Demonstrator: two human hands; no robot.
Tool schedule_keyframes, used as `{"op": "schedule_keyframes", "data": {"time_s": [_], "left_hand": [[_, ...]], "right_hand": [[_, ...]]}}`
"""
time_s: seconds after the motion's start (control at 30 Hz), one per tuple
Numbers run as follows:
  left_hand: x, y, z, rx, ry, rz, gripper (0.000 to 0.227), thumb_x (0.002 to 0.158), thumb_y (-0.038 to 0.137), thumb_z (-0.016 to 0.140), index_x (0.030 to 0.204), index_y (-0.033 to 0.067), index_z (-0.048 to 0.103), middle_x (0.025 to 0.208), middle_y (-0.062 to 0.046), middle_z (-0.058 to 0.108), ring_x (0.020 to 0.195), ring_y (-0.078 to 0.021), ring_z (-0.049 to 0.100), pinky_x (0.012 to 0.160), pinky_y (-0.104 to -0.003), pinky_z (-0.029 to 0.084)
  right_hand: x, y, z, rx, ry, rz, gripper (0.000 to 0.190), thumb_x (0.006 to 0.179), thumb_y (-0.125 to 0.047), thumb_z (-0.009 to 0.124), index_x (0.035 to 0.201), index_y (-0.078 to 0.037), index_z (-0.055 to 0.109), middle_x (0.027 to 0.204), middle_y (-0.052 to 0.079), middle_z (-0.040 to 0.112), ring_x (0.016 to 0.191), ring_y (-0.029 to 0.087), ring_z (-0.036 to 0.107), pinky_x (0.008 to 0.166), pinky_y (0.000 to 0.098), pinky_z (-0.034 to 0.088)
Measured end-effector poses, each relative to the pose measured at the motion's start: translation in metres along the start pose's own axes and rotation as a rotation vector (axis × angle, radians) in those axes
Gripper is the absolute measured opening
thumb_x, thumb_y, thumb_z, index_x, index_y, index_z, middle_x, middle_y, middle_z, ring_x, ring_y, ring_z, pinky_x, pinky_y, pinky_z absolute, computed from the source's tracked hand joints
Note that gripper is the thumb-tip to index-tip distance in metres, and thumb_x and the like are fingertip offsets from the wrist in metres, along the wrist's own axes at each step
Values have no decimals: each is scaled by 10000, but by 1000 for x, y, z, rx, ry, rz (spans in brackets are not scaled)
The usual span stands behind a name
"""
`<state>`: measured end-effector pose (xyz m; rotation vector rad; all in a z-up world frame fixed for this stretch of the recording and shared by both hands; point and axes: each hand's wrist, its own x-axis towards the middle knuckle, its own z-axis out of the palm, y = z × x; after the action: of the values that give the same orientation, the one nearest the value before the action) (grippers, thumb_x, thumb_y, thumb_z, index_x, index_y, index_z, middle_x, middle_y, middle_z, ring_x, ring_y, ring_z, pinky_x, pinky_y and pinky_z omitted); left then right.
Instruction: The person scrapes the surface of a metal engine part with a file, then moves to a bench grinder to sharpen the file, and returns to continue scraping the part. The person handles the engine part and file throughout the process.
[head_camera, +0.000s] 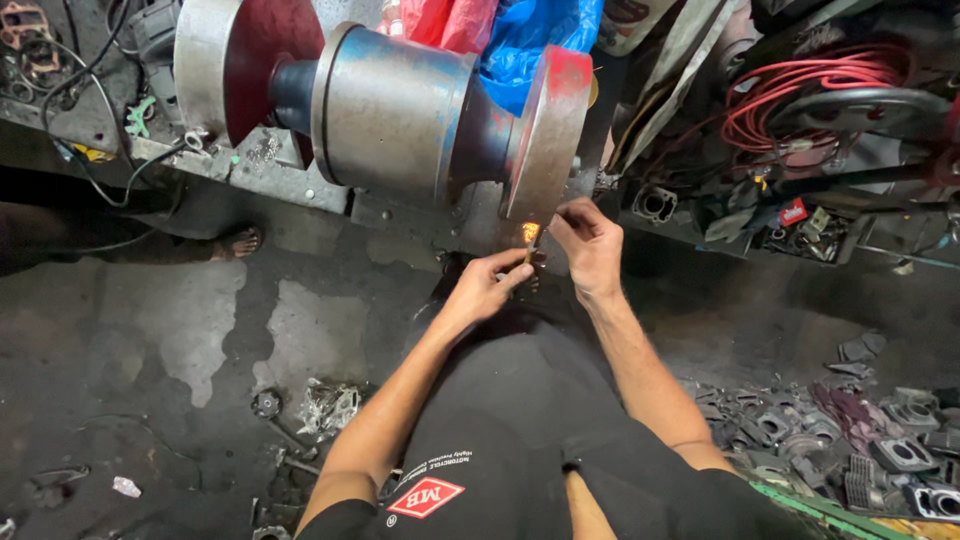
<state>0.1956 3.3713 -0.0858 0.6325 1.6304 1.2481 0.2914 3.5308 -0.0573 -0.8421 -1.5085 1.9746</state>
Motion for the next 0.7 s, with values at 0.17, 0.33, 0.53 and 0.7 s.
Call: {"op": "schedule_keyframes", "data": {"time_s": [0.17,0.33,0.53,0.7], "left_hand": [[2,1,2,-20,0,-24,368,961,287,710,1249,58,717,1029,-63,786,870,-93,700,802,-278,576],[3,-4,3,11,-13,12,361,966,289,722,1226,39,729,1017,-73,792,886,-99,702,824,-284,569],[2,11,5,-46,-29,-19,376,954,307,713,1231,55,735,1027,-71,787,856,-101,687,803,-295,569],[-21,51,-8,257,107,292,395,923,342,770,1186,49,735,1068,-134,763,889,-243,748,770,-340,582]], "right_hand": [[-2,-3,2,23,24,41,41,953,66,697,988,55,681,974,-13,617,883,51,560,796,204,451],[-4,-5,4,38,19,52,46,956,50,690,999,40,678,961,-24,634,884,43,577,814,204,469],[-3,-1,-3,61,-2,63,35,965,36,689,995,21,678,968,-26,625,902,46,571,826,213,460],[-6,5,-23,220,-109,153,78,964,13,661,1034,-18,672,995,-8,645,962,89,596,903,256,466]]}}
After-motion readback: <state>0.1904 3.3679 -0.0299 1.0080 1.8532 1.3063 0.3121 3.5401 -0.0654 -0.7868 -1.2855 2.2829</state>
